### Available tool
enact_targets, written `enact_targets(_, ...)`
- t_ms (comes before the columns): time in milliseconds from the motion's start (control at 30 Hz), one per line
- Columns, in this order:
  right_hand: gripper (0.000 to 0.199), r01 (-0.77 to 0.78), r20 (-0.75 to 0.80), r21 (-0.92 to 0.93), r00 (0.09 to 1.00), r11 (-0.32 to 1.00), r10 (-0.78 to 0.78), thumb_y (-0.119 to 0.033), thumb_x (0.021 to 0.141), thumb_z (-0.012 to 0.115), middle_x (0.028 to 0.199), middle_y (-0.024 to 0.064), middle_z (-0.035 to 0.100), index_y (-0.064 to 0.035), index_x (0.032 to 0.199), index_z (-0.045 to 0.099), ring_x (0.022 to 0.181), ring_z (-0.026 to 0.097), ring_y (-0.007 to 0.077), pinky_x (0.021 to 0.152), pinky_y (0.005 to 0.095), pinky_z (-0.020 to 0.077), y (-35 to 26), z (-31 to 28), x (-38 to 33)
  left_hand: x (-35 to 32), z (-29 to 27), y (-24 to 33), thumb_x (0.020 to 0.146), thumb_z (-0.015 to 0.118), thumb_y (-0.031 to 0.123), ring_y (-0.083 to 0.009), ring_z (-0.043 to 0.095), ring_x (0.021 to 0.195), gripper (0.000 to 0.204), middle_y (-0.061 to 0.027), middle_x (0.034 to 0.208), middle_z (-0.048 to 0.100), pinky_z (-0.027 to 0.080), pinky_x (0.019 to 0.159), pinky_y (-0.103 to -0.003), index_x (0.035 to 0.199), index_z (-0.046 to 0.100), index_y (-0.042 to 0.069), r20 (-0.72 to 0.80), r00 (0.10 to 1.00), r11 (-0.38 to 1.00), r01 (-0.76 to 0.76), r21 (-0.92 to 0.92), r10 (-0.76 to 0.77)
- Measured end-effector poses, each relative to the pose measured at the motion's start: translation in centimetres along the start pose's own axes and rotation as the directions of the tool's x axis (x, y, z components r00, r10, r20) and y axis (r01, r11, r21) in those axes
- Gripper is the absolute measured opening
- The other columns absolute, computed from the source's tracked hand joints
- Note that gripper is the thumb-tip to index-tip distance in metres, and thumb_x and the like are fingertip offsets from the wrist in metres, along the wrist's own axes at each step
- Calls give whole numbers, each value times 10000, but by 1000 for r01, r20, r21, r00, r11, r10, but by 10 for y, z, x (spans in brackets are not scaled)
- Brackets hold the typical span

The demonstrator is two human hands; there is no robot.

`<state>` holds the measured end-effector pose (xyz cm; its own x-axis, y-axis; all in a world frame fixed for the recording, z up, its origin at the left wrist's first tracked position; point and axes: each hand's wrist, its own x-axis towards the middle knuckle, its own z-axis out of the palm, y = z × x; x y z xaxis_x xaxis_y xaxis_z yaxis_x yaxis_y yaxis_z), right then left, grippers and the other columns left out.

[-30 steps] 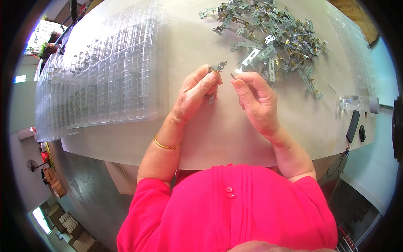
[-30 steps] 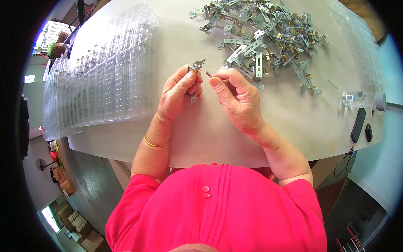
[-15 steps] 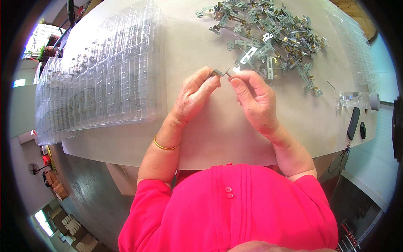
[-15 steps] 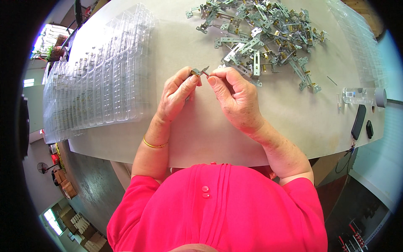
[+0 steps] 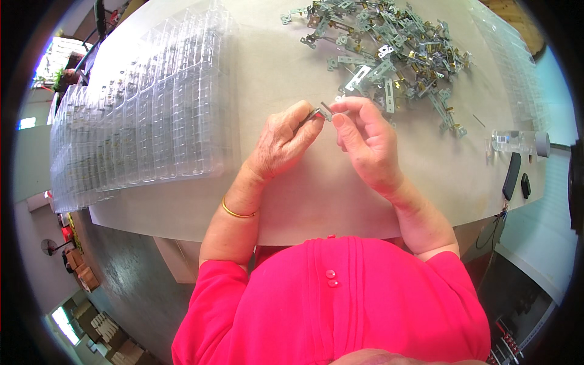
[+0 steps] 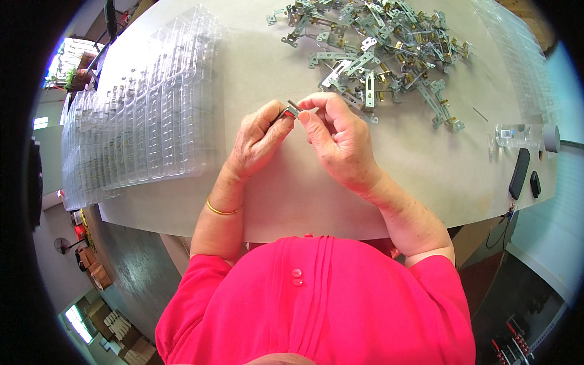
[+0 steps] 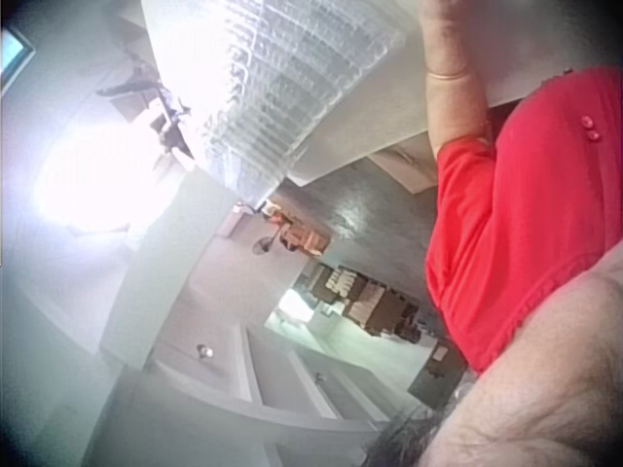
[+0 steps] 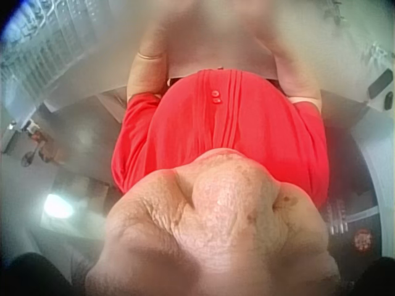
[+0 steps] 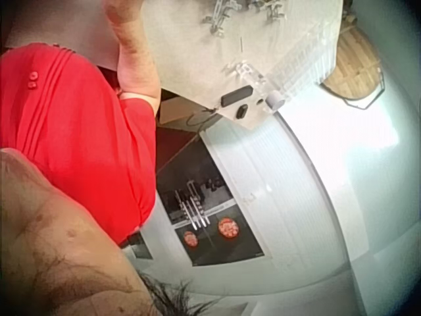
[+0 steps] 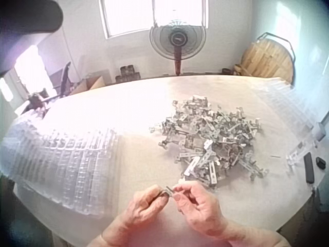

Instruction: The person picks up a metal bracket and a pin from the table, inserts the pin into the bracket by hand, and places the assembled unit into a plastic tray. This process is repeated for additional brackets and pins.

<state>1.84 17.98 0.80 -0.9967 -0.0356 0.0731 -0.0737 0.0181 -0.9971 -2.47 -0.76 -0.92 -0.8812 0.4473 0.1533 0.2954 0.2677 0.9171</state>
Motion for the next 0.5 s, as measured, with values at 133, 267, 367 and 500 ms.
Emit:
enact_targets(133,93,94,-14,-113,995,989,-97,-55,961,661,825,-1,594,-34,1049,636,700,520,55,630,211,440,7,0,3,0,2,3,959,637,127,-164,414,589,198,-77,680,454,378,548,-335,847,544,-6,3,999,998,-40,43,40)
enact_targets(267,59,274,-25,-265,957,925,-290,-26,923,691,934,25,591,-28,976,666,759,527,70,660,222,448,5,-1,6,-2,3,3,950,640,116,-169,423,586,191,-82,680,451,384,550,-346,838,539,-1,13,998,996,-67,57,67)
enact_targets(367,68,321,-68,-260,935,911,-349,-34,935,688,955,16,585,-29,997,660,755,514,65,669,217,447,8,-5,6,-1,5,3,958,621,133,-172,453,587,188,-90,675,452,385,553,-356,848,546,-1,105,989,984,-119,135,105)
enact_targets(500,58,300,-200,-105,927,948,-316,-63,965,673,909,-7,578,-40,1013,650,738,494,42,662,194,423,9,-4,6,-1,4,13,985,572,214,-134,429,558,241,-31,654,464,351,526,-306,841,568,21,87,986,957,162,-241,-145)
